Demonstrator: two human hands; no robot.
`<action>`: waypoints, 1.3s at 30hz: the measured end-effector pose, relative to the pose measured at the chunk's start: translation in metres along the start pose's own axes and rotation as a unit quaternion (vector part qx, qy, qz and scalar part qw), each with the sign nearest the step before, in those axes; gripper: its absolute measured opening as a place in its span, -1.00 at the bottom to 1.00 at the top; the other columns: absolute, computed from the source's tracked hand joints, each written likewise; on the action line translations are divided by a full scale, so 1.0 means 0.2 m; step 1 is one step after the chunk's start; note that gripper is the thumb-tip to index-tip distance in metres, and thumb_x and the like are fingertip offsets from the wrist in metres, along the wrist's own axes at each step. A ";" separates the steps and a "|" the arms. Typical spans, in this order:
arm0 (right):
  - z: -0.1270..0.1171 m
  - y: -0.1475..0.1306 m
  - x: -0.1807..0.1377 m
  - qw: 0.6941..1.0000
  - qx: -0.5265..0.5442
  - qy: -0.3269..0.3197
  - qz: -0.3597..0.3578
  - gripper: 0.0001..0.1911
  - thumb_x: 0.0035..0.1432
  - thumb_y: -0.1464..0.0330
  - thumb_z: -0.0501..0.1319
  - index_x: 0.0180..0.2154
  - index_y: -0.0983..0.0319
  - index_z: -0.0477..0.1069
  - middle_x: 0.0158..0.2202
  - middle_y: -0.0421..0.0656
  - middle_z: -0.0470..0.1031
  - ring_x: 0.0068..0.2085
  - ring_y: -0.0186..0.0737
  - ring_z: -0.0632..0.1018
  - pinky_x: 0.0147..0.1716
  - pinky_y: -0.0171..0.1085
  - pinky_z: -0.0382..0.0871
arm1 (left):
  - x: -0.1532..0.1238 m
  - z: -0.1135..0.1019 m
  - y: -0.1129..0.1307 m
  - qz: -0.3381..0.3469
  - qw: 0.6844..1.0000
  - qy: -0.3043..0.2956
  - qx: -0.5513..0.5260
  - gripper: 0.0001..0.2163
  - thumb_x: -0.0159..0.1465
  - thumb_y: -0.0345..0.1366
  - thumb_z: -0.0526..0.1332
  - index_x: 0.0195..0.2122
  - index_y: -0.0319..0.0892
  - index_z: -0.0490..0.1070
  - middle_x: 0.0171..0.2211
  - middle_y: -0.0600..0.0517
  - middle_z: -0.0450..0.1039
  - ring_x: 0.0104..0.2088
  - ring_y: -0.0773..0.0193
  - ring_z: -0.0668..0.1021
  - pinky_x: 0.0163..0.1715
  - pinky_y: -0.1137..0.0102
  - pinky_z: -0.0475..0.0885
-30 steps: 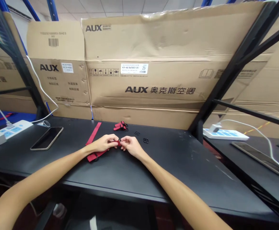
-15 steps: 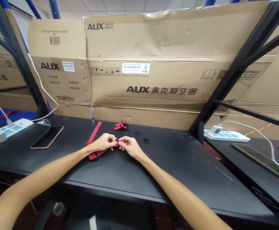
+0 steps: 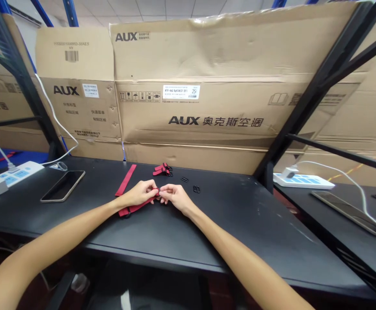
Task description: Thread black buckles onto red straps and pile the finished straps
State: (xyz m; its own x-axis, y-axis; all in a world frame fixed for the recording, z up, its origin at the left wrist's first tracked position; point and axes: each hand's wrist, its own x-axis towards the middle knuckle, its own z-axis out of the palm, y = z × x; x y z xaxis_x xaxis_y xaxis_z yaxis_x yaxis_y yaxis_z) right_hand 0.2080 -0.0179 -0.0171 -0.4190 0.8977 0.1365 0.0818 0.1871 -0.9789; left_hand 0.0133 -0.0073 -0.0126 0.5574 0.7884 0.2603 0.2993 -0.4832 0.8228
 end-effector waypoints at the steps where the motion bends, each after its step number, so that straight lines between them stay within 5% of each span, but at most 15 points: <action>1: 0.00 0.00 0.00 1.000 0.004 -0.006 0.001 -0.67 -0.01 0.18 0.30 -0.30 0.30 0.45 -0.54 -0.17 0.50 -0.55 -0.35 0.44 -0.50 -0.33 0.30 | 0.00 0.00 0.00 0.001 1.000 0.001 0.003 -0.84 0.23 -0.21 0.11 -0.36 -0.21 0.27 -0.44 0.02 0.50 -0.51 0.32 0.55 -0.48 0.46 0.39; 16: -0.02 0.06 0.01 0.997 0.079 -0.008 0.004 -0.61 -0.08 0.25 0.36 -0.19 0.28 0.40 -0.43 -0.14 0.54 -0.40 -0.26 0.55 -0.40 -0.29 0.37 | 0.01 0.02 -0.03 0.011 0.985 -0.039 -0.168 -0.76 0.20 -0.14 0.18 -0.30 -0.21 0.23 -0.36 -0.02 0.50 -0.35 0.24 0.57 -0.28 0.28 0.47; 25: -0.02 0.00 0.00 0.997 0.073 0.004 -0.001 -0.60 -0.08 0.21 0.35 -0.22 0.28 0.38 -0.47 -0.16 0.51 -0.47 -0.30 0.50 -0.42 -0.28 0.36 | -0.01 0.00 0.01 0.004 0.985 -0.063 -0.162 -0.67 0.16 -0.13 0.23 -0.15 -0.18 0.21 -0.28 -0.07 0.54 -0.31 0.23 0.58 -0.25 0.31 0.44; 29: -0.02 0.01 0.01 0.998 0.060 0.032 -0.012 -0.63 -0.08 0.22 0.34 -0.25 0.25 0.34 -0.50 -0.23 0.46 -0.51 -0.36 0.44 -0.47 -0.32 0.32 | -0.02 0.00 0.04 0.036 0.992 -0.067 -0.100 -0.57 0.06 -0.15 0.32 -0.10 -0.19 0.25 -0.24 -0.05 0.52 -0.26 0.21 0.56 -0.24 0.34 0.42; 34: -0.06 0.01 0.03 0.998 0.024 0.053 -0.026 -0.65 -0.08 0.22 0.33 -0.29 0.24 0.31 -0.51 -0.25 0.41 -0.55 -0.39 0.38 -0.51 -0.33 0.28 | -0.02 0.00 0.05 0.074 0.990 0.028 0.115 -0.68 0.09 -0.14 0.28 -0.18 -0.19 0.38 -0.41 0.05 0.49 -0.41 0.30 0.51 -0.34 0.42 0.37; 39: -0.10 0.02 0.04 0.994 -0.026 0.092 -0.049 -0.70 -0.09 0.23 0.30 -0.33 0.24 0.32 -0.54 -0.28 0.36 -0.57 -0.41 0.32 -0.55 -0.35 0.22 | -0.01 0.00 0.04 0.078 0.975 0.064 0.196 -0.70 0.10 -0.12 0.27 -0.22 -0.18 0.41 -0.36 0.04 0.50 -0.39 0.29 0.51 -0.33 0.43 0.35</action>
State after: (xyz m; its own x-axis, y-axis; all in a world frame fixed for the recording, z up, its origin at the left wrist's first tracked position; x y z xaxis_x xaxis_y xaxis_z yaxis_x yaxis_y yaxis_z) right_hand 0.2221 -0.0016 -0.0165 -0.2551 0.9309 0.2614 0.0980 0.2938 -0.9508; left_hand 0.0139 -0.0130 -0.0060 0.5260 0.7226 0.4486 0.5052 -0.6898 0.5186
